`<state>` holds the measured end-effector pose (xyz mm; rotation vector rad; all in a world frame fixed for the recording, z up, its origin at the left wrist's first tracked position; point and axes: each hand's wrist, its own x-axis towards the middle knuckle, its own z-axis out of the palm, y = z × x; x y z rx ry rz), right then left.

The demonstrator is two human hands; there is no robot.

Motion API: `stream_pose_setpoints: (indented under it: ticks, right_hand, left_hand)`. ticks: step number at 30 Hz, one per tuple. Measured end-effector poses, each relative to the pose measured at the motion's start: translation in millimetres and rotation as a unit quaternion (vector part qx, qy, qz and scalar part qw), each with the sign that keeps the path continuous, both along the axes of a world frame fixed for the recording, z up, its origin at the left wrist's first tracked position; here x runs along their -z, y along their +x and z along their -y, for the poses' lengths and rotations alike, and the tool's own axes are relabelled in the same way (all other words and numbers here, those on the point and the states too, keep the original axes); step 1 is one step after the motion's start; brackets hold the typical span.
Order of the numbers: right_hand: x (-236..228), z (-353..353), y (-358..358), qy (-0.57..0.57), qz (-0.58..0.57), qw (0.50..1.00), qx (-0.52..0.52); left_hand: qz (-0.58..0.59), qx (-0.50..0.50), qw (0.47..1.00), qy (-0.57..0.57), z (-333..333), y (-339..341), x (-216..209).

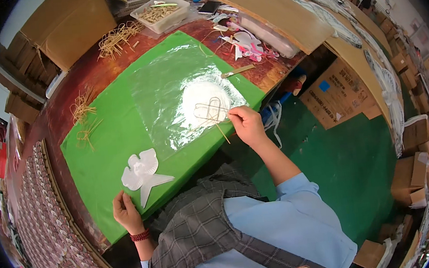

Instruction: The person assembles decorative paper crafts by wrapping a thin wooden stick around a white paper cutout. They repeatedly pick up the paper and sticks, wrap the stick to form a frame, and place the finished items into a cardboard box.

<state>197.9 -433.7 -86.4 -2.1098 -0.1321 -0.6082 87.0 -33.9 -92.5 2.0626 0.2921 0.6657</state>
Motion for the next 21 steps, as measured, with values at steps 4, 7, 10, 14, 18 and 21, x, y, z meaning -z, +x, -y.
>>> stream_pose_setpoints:
  ticks: [4,7,10,14,18,21]
  right_hand:
    - [-0.5,-4.6,2.6,-0.023,0.001,1.0,-0.008]
    - [-1.7,-6.6,3.0,-0.034,0.013,0.999,-0.004]
    - [-5.8,-5.9,3.2,-0.035,-0.006,0.999,-0.006]
    - [-4.3,-5.3,3.6,-0.013,-0.003,1.0,-0.003]
    - [-0.7,-4.6,0.0,0.017,0.012,1.0,-0.001]
    - [0.2,-3.9,0.8,-0.02,0.006,1.0,-0.009]
  left_hand:
    - [-0.004,-0.015,1.0,0.012,1.6,-1.0,-0.8]
    - [0.002,-0.017,0.999,0.039,3.4,-0.1,-2.4]
    - [0.003,-0.013,0.998,0.054,5.3,0.7,-5.3]
    - [-0.001,-0.021,0.998,0.053,6.0,-0.6,-4.8]
    - [0.002,-0.018,0.998,0.054,5.3,0.1,-3.4]
    - [0.007,-0.013,0.998,0.061,5.3,0.2,-4.3]
